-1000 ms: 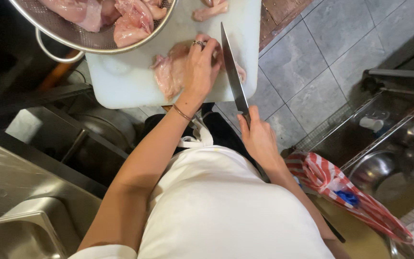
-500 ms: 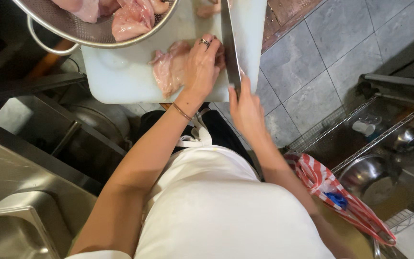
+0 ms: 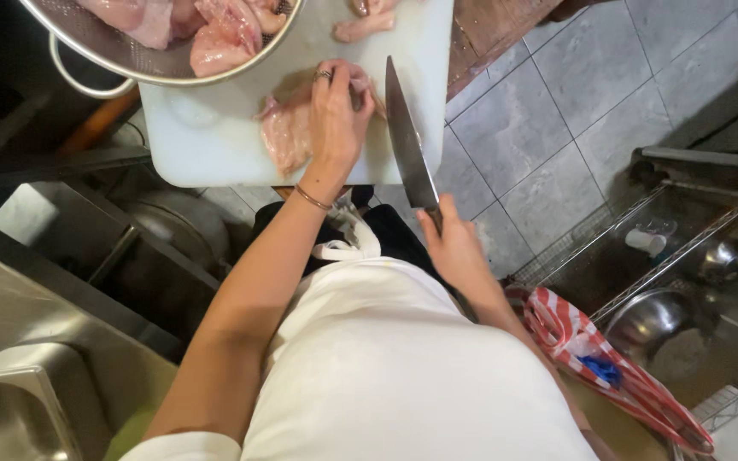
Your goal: The person cuts raw chicken pieces on a white cutting board using a large cleaver, trimming and portioning the meat one piece at a time and placing the cut pieces into a metal colander beside the board. They continue portioning chicken throughout the episode.
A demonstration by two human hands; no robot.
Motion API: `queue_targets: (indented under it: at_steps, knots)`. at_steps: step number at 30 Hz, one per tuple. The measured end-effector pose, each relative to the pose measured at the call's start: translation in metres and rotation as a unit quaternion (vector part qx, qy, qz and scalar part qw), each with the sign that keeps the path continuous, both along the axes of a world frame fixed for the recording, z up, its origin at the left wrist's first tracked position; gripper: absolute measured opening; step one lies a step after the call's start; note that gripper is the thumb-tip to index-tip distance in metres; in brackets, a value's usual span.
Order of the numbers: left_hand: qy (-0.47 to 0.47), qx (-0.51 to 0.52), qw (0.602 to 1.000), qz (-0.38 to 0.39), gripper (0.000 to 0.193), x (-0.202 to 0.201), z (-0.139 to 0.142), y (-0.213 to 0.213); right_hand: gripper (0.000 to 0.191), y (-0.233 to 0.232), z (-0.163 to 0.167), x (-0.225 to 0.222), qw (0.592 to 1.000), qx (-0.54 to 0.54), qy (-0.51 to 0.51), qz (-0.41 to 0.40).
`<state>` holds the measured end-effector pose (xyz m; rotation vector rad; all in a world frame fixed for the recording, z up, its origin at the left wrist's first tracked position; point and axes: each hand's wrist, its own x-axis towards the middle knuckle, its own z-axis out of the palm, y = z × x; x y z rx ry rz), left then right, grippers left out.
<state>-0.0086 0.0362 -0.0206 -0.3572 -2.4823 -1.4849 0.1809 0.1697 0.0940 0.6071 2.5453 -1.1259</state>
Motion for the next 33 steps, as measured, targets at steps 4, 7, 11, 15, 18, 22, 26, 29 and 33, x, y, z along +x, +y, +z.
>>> queue_targets:
  at_steps: [4, 7, 11, 15, 18, 22, 26, 29, 33]
  knots:
    - [-0.008, -0.063, 0.997, -0.041, 0.034, -0.010, 0.012, -0.007, 0.022, 0.009, 0.020, 0.000, 0.985, -0.109, -0.049, -0.122]
    - [0.011, -0.167, 0.979, -0.114, 0.029, -0.010, 0.028, -0.023, 0.019, 0.021, 0.030, -0.006, 0.973, -0.148, -0.008, -0.177]
    - [-0.004, -0.242, 0.955, -0.170, 0.035, -0.015, 0.044, -0.038, 0.020, 0.029, 0.035, -0.013, 0.978, -0.132, 0.013, -0.160]
    - [0.027, -0.335, 0.914, -0.226, 0.031, -0.021, 0.050, -0.046, 0.019, 0.031, 0.029, -0.018, 0.980, -0.122, -0.007, -0.156]
    - [-0.092, -0.335, 0.913, -0.215, 0.035, -0.025, 0.045, -0.052, 0.019, 0.035, 0.023, -0.018, 0.978, -0.139, 0.002, -0.154]
    - [-0.100, -0.310, 0.934, -0.145, 0.026, -0.017, 0.027, -0.040, 0.021, 0.044, 0.019, -0.022, 0.979, -0.133, 0.008, -0.156]
    - [0.013, -0.319, 0.943, -0.092, 0.023, -0.006, 0.009, -0.016, 0.019, 0.050, 0.023, -0.023, 0.980, -0.134, 0.015, -0.148]
    - [-0.038, -0.307, 0.942, -0.127, 0.025, -0.005, 0.007, -0.016, 0.019, 0.050, 0.026, -0.025, 0.979, -0.135, 0.009, -0.155]
    - [-0.175, -0.243, 0.938, -0.172, 0.025, -0.007, 0.017, -0.027, 0.020, 0.050, 0.024, -0.025, 0.978, -0.139, 0.003, -0.156]
